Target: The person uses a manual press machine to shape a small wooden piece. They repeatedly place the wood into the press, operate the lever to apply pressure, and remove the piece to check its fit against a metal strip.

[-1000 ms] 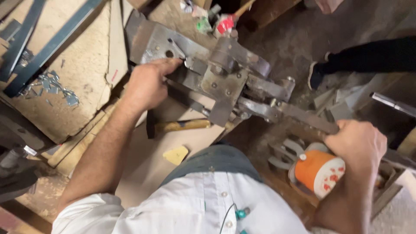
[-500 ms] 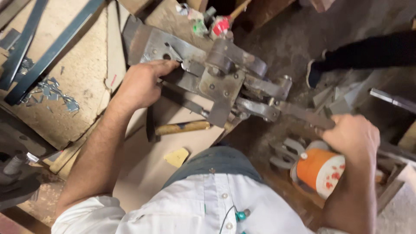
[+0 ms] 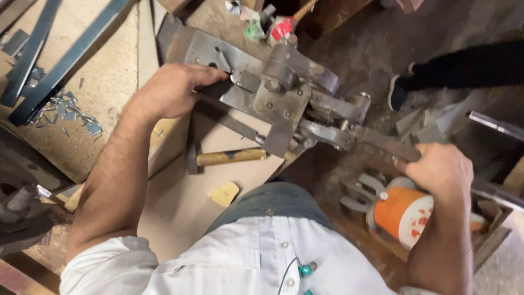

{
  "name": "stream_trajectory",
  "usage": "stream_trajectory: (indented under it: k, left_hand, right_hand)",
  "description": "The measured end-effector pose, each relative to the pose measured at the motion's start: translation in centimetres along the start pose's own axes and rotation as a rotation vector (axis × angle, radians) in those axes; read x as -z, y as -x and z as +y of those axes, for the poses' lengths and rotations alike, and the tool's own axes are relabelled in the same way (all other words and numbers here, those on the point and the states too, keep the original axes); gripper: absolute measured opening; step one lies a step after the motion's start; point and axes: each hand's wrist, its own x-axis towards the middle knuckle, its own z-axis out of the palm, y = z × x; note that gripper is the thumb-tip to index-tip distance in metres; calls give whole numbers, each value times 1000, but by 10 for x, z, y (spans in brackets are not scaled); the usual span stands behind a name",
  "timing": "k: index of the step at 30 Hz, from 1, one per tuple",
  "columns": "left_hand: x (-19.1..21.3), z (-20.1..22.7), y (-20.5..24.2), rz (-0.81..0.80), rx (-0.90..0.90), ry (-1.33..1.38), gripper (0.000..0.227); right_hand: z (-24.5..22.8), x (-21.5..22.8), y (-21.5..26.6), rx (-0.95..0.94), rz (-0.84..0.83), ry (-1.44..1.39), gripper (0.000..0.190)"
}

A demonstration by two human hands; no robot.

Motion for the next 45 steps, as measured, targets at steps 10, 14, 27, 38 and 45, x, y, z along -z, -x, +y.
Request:
stream_trajectory:
  k: [10,14,27,38,45]
  left_hand:
    - [11,11,2,-27,24,-83,72]
    - [26,31,17,75,-134,49,65]
    - [-78,109,188,-21,-37,-122,39]
    - [-130,108,239,486,495,-245,16]
    - [-185,153,245,331,745,459,37]
  right_hand:
    - [-1,8,17,41,68,49,45]
    - [3,8,25,13,69,86,48]
    - [-106,-54,106,1210,511,-760,29]
    - [-245,-105,114,1589,82,-475,64]
    - [-248,-130,124,1653,187,-685,43]
